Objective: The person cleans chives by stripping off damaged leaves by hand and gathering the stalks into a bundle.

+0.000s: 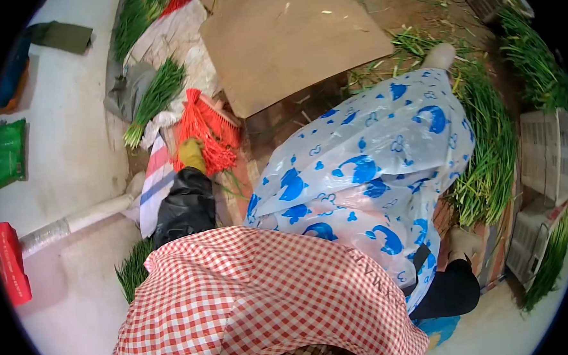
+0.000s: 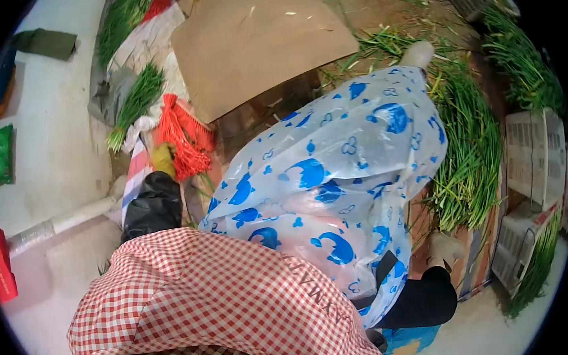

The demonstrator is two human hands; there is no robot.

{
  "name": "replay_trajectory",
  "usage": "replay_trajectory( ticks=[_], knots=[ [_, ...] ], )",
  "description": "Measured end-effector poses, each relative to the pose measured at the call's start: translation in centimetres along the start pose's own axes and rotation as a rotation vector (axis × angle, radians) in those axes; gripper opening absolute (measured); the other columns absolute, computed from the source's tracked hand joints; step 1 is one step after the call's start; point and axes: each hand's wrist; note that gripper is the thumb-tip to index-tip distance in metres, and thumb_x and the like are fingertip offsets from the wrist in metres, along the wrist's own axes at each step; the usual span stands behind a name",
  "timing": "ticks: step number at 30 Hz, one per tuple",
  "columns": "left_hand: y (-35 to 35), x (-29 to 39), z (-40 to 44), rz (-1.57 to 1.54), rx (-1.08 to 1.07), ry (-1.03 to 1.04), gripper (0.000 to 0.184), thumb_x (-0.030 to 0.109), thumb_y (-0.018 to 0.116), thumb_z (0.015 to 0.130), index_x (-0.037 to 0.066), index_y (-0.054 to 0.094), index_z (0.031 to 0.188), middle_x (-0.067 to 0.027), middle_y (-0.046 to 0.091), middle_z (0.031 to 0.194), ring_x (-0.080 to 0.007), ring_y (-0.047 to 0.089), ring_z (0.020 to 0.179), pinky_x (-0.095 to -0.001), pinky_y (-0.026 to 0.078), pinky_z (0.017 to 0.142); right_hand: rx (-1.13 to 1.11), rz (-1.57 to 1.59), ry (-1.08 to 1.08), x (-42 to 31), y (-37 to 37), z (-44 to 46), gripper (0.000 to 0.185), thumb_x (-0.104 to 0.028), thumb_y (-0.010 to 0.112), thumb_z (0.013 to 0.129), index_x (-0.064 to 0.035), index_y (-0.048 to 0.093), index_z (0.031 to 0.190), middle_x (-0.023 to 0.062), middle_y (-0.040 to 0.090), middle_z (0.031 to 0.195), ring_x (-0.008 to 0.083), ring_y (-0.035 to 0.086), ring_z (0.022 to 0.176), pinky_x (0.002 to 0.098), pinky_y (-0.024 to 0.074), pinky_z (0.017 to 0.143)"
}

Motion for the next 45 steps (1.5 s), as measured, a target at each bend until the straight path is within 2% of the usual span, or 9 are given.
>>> replay_trajectory(
  ticks=[6,11,17,23,26,28,31,41,45],
  knots=[
    [1.1,-9.3,-9.0,0.286,-0.050,-0.139,0.023,0.019,0.053,0.083,0.000,0.059,0.093,-0.0101,0.062,0.067,-0.0180,0.056,0.050,-0.0303,0.043,0.046,-0.081,-0.118,-0.047,-3.4,0.5,0.2,0.035,-0.032,0.058,0.080,-0.0125,0.051,0.108,0.0106,0.049,0.106,0.0257,0.046,0.096,0.0436,0.0382,0.077],
    [3.0,-9.2,-10.3,0.442,0.082,-0.092,0.031,0.026,0.057,0.079,-0.002,0.063,0.092,-0.0124,0.064,0.072,-0.0216,0.062,0.065,-0.0340,0.047,0.060,-0.099,-0.163,-0.047,-4.3,0.1,0.1,0.032,-0.032,0.058,0.080,-0.0122,0.051,0.106,0.0101,0.050,0.103,0.0249,0.046,0.093,0.0426,0.0382,0.075],
    [7.7,-3.2,-8.5,0.649,0.305,0.402,0.035,0.036,0.061,0.077,0.004,0.059,0.091,-0.0159,0.061,0.078,-0.0339,0.060,0.078,-0.0414,0.046,0.068,-0.110,-0.199,-0.030,-5.1,0.2,-0.1,0.030,-0.032,0.058,0.081,-0.0118,0.052,0.102,0.0095,0.050,0.099,0.0240,0.046,0.089,0.0415,0.0382,0.072],
    [6.3,-3.7,-4.5,1.009,0.141,0.254,0.037,0.032,0.061,0.074,0.000,0.059,0.093,-0.0235,0.060,0.077,-0.0392,0.060,0.078,-0.0448,0.044,0.072,-0.115,-0.200,0.003,-4.7,0.3,-0.2,0.028,-0.032,0.058,0.081,-0.0113,0.053,0.099,0.0089,0.051,0.096,0.0230,0.047,0.085,0.0404,0.0382,0.069],
    [4.6,-3.0,-3.7,0.857,0.057,0.301,0.030,0.025,0.060,0.078,-0.002,0.062,0.092,-0.0172,0.062,0.074,-0.0305,0.061,0.070,-0.0377,0.045,0.066,-0.123,-0.201,0.011,-4.6,0.4,-0.2,0.027,-0.032,0.058,0.081,-0.0111,0.053,0.098,0.0086,0.051,0.094,0.0225,0.047,0.083,0.0398,0.0382,0.068],
    [3.6,-3.3,-2.2,0.170,-0.214,0.025,0.024,0.015,0.057,0.083,-0.004,0.064,0.096,-0.0079,0.062,0.075,-0.0162,0.057,0.067,-0.0273,0.043,0.062,-0.125,-0.194,0.010,-4.4,0.5,0.1,0.026,-0.032,0.058,0.081,-0.0110,0.053,0.097,0.0084,0.051,0.093,0.0222,0.047,0.082,0.0394,0.0382,0.067],
    [2.3,-2.0,-1.4,0.233,-0.369,-0.009,0.023,0.008,0.054,0.086,-0.004,0.063,0.103,-0.0019,0.059,0.078,-0.0072,0.052,0.069,-0.0205,0.040,0.061,-0.129,-0.192,0.005,-4.2,0.4,0.3,0.025,-0.032,0.058,0.081,-0.0108,0.054,0.095,0.0081,0.051,0.091,0.0217,0.047,0.080,0.0389,0.0382,0.066],
    [2.4,5.3,-0.3,1.261,-0.018,0.255,0.034,0.032,0.052,0.079,0.006,0.068,0.093,-0.0206,0.063,0.097,-0.0342,0.059,0.096,-0.0402,0.045,0.084,-0.131,-0.184,-0.013,-4.2,0.2,0.8,0.023,-0.032,0.058,0.081,-0.0101,0.055,0.090,0.0071,0.052,0.084,0.0201,0.048,0.074,0.0370,0.0382,0.062],
    [2.9,10.0,-1.9,1.159,0.197,0.450,0.032,0.027,0.048,0.080,0.005,0.066,0.094,-0.0208,0.063,0.095,-0.0351,0.060,0.092,-0.0416,0.046,0.081,-0.129,-0.183,-0.016,-4.3,0.2,1.0,0.023,-0.031,0.058,0.082,-0.0098,0.055,0.088,0.0068,0.052,0.082,0.0195,0.048,0.071,0.0362,0.0382,0.060]
  ],
)
Point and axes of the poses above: each hand's wrist, its own z-axis towards the middle knuckle, its own y-axis out of the palm, x = y × z
